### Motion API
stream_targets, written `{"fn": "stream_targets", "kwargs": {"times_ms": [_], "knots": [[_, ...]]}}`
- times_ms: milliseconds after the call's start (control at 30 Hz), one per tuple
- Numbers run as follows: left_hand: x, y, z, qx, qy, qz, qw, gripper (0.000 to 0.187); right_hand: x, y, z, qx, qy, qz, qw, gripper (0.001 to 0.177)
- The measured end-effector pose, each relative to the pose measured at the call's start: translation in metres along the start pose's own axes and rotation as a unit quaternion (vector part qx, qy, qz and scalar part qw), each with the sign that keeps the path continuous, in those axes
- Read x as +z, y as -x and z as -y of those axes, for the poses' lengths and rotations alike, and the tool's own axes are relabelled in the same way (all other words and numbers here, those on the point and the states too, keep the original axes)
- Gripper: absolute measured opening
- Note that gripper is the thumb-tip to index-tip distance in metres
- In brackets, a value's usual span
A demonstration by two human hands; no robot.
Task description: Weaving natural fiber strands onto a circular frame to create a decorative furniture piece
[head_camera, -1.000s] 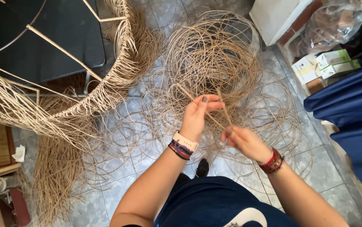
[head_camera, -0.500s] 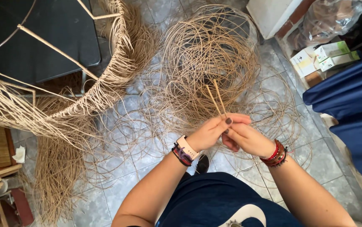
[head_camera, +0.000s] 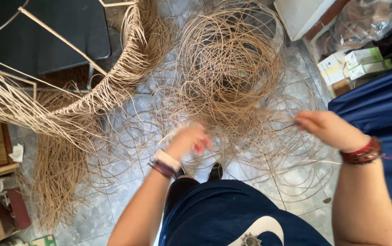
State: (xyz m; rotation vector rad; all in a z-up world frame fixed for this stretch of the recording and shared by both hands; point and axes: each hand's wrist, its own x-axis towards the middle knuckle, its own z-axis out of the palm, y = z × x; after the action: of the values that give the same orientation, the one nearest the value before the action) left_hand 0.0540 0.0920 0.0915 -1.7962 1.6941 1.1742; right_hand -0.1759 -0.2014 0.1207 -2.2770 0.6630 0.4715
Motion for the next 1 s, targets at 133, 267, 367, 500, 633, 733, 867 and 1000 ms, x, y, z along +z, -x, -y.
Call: {"fn": "stream_targets", "kwargs": {"times_ms": [133,267,367,500,633,733,867,1000], "knots": [[0.013,0.029,-0.059,-0.007,0.354,-0.526,0.773,0.042,0.031,-0.017,0.097,-0.138,0.195,0.083,0.968,0.027],[0.012,0.018,-0.064,-0.043,0.339,-0.428,0.837,0.058,0.048,-0.035,0.148,-0.248,0.266,0.131,0.922,0.025],[0.077,0.026,0.008,-0.178,0.254,-0.450,0.838,0.027,0.010,-0.050,0.115,-0.151,0.242,0.094,0.954,0.028],[0.156,0.095,0.082,-0.365,0.222,-0.394,0.814,0.051,-0.015,-0.075,0.095,-0.123,0.180,0.050,0.975,0.030],[0.171,0.088,0.092,-0.292,0.300,-0.425,0.802,0.057,0.032,-0.099,0.169,-0.179,0.245,0.098,0.948,0.028],[0.125,0.085,0.062,-0.082,0.337,-0.562,0.751,0.089,0.088,-0.106,0.245,-0.280,0.272,0.149,0.908,0.021],[0.132,0.101,0.073,-0.128,0.242,-0.554,0.786,0.022,0.113,-0.106,0.324,-0.276,0.250,0.173,0.912,0.023],[0.253,0.144,0.183,-0.369,0.228,-0.426,0.794,0.024,0.095,-0.139,0.330,-0.200,0.188,0.133,0.952,0.026]]}}
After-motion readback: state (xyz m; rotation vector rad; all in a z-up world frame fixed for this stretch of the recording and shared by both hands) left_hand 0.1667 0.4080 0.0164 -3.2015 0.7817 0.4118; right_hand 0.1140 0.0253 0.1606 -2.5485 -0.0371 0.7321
